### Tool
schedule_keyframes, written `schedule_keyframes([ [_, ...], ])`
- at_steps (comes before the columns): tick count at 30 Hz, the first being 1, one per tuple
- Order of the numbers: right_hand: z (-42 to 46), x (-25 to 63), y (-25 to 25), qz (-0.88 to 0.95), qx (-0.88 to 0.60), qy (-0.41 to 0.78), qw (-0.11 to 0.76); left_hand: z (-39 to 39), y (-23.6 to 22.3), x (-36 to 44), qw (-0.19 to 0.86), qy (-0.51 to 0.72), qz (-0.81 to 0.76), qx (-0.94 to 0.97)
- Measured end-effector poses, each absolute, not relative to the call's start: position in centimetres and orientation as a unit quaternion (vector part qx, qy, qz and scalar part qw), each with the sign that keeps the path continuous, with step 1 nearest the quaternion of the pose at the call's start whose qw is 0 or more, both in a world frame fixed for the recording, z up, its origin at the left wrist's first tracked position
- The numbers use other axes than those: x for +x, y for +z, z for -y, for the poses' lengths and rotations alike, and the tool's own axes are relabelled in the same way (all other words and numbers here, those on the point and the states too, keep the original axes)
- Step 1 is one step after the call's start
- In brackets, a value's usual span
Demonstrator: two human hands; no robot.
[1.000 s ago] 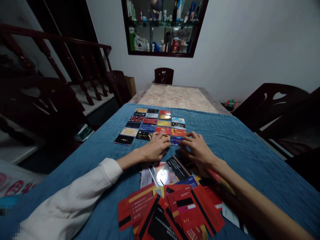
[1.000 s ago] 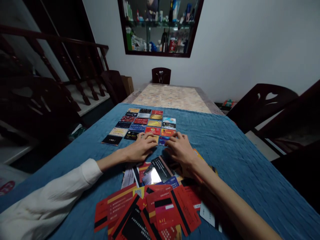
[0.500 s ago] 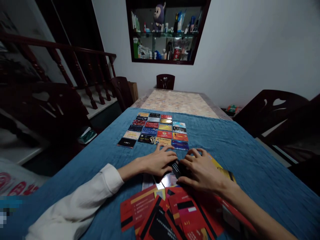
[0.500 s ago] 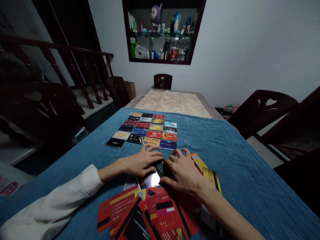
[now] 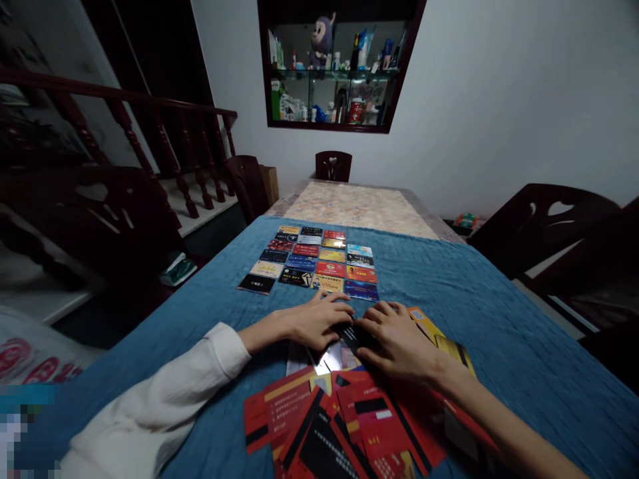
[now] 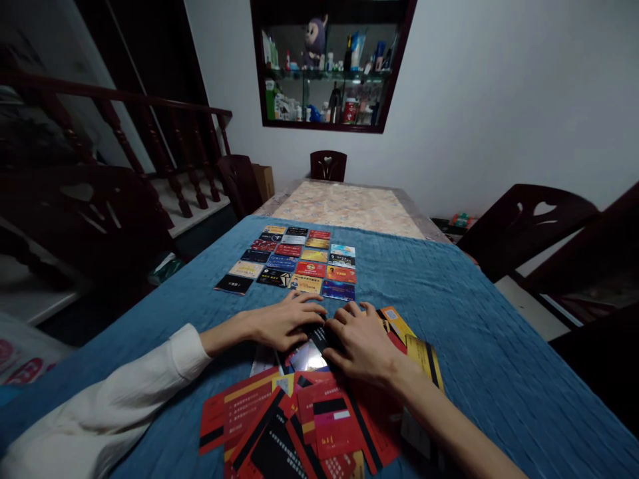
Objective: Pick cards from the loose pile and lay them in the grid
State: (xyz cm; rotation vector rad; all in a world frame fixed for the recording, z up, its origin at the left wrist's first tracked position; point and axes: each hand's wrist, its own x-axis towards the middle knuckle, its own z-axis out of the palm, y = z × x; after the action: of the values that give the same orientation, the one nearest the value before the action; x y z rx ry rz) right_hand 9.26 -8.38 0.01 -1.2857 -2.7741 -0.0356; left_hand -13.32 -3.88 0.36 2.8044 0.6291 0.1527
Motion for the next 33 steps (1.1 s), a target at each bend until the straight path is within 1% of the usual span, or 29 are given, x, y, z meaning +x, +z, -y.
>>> schedule_keyframes([
  [4, 8.1, 9.2, -0.1, 0.906, -0.420, -0.015, 0.047, 3.8, 0.5, -13.4, 0.131, 0.044, -0.224, 0.965],
  [12, 7.4, 9.6, -0.8, 0.905, -0.418, -0.028, 0.071, 3.1, 0.1, -13.8, 0.095, 0.058, -0.234, 0.966],
  [18, 7.3, 10.0, -0.6, 0.908, -0.411, -0.001, 0.086, 3.1, 0.7, -14.2, 0.062, 0.057, -0.241, 0.967],
  [25, 7.0, 10.3, -0.6, 0.903, -0.421, 0.025, 0.079, 2.8, 1.0, -14.3, 0.072, 0.037, -0.242, 0.967],
  [29, 6.6, 10.6, -0.7, 0.903, -0.420, 0.039, 0.077, 2.4, 1.0, -14.5, 0.094, 0.045, -0.234, 0.967],
  [33, 6.3, 10.8, -0.8, 0.901, -0.422, 0.039, 0.092, 2.0, 0.8, -14.7, 0.103, 0.061, -0.225, 0.967],
])
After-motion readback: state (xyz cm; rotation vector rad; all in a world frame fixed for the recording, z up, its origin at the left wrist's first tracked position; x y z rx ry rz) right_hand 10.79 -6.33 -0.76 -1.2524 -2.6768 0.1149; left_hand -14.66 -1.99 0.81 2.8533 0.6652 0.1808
